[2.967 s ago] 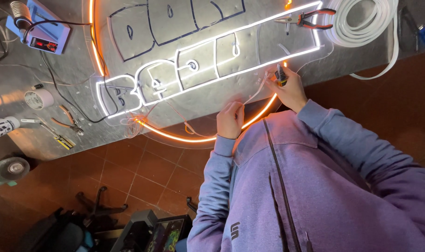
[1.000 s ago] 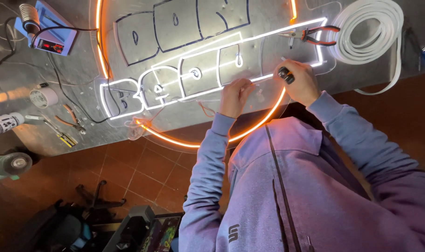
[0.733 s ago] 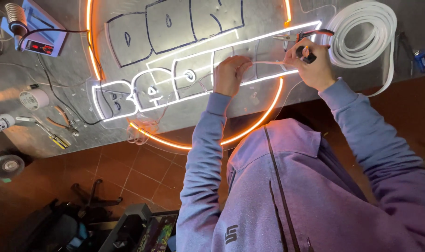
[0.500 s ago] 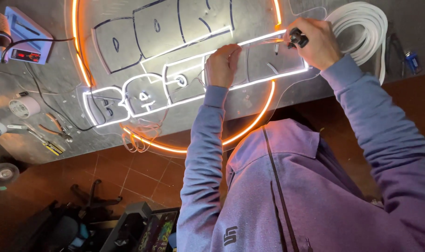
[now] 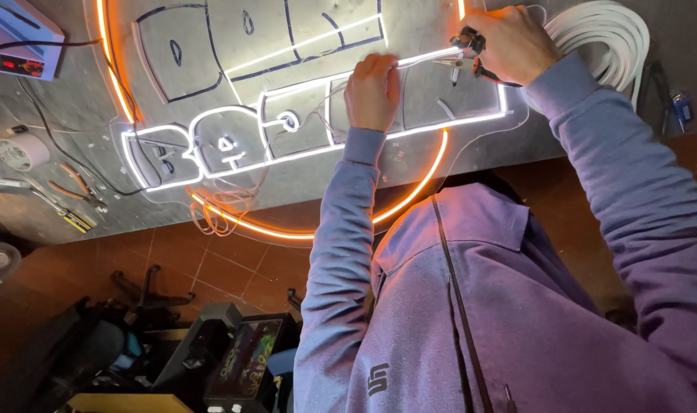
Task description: Cutting and assembling LED neon strips onto a layout to create a sign.
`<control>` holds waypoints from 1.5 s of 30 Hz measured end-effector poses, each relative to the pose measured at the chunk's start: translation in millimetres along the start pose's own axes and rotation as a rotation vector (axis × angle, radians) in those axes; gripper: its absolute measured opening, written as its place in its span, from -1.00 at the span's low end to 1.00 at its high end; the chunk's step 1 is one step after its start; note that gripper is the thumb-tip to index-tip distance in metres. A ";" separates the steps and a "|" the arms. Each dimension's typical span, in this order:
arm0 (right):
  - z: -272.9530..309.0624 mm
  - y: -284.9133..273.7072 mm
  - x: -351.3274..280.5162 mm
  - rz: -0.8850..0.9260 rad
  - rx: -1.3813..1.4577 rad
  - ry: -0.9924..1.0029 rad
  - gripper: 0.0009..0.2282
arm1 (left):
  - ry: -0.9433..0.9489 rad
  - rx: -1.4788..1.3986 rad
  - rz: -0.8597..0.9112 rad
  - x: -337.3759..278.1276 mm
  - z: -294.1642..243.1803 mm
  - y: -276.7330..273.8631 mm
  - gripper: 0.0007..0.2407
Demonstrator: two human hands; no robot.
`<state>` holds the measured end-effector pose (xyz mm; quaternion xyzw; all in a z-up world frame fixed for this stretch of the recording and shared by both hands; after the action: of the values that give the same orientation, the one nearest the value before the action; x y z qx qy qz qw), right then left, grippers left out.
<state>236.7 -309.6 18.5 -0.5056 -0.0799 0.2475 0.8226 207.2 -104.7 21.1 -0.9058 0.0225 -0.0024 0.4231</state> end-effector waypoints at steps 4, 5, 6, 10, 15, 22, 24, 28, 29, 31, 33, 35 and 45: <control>-6.4 8.3 -2.2 -0.017 -0.210 -0.019 -0.84 | 0.015 -0.012 -0.004 -1.4 2.6 4.6 -0.89; -9.3 12.0 -3.9 -0.032 -0.234 -0.022 -0.83 | 0.013 -0.037 -0.006 -1.3 2.0 4.8 -0.92; -12.0 15.7 -5.5 -0.048 -0.258 -0.026 -0.83 | 0.012 -0.061 -0.008 -1.2 1.4 4.9 -0.94; -6.5 9.2 -4.9 -0.071 -0.251 -0.034 -0.81 | 0.042 -0.068 -0.038 -1.0 -3.3 8.0 -0.95; -2.6 3.1 -3.5 -0.070 -0.132 -0.044 -0.84 | 0.066 -0.060 -0.081 -0.5 -4.6 10.8 -0.95; -7.4 9.8 -3.8 -0.111 -0.267 -0.059 -0.83 | 0.067 -0.044 -0.074 0.1 -3.0 15.2 -0.95; -4.4 5.0 -2.3 -0.077 -0.119 -0.060 -0.82 | 0.046 -0.053 -0.076 0.7 -2.9 16.4 -0.95; -3.4 3.0 -2.2 -0.068 -0.139 -0.055 -0.84 | 0.055 -0.053 -0.068 -1.8 3.0 21.5 -0.93; -2.9 2.5 -2.2 -0.061 -0.143 -0.038 -0.85 | 0.097 -0.018 -0.075 -2.1 3.0 21.3 -0.93; -2.6 0.8 -2.1 -0.053 -0.148 -0.021 -0.85 | 0.138 0.016 -0.083 -3.4 2.3 19.7 -0.92; -2.6 -1.0 -2.0 -0.032 -0.180 -0.012 -0.82 | 0.165 0.008 -0.103 -6.1 0.8 16.3 -0.94; 0.3 -10.3 -2.6 -0.059 -0.083 -0.036 -0.84 | 0.192 0.028 -0.124 -9.3 4.8 20.3 -0.95; -4.4 -8.8 -1.9 0.044 -0.085 -0.027 -0.85 | 0.276 0.115 -0.135 -10.9 7.9 23.8 -0.92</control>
<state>239.7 -317.3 24.3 -0.5384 -0.0904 0.2685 0.7936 195.6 -113.4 -2.1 -0.8707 0.0192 -0.1564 0.4658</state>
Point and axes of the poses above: each hand's wrist, its own x-axis towards the middle knuckle, its own y-axis out of the palm, z = x × y, the point moved 1 cm from there along x, towards the middle knuckle, and after that the axes turned 5 degrees about -x, right-handed, at the moved point
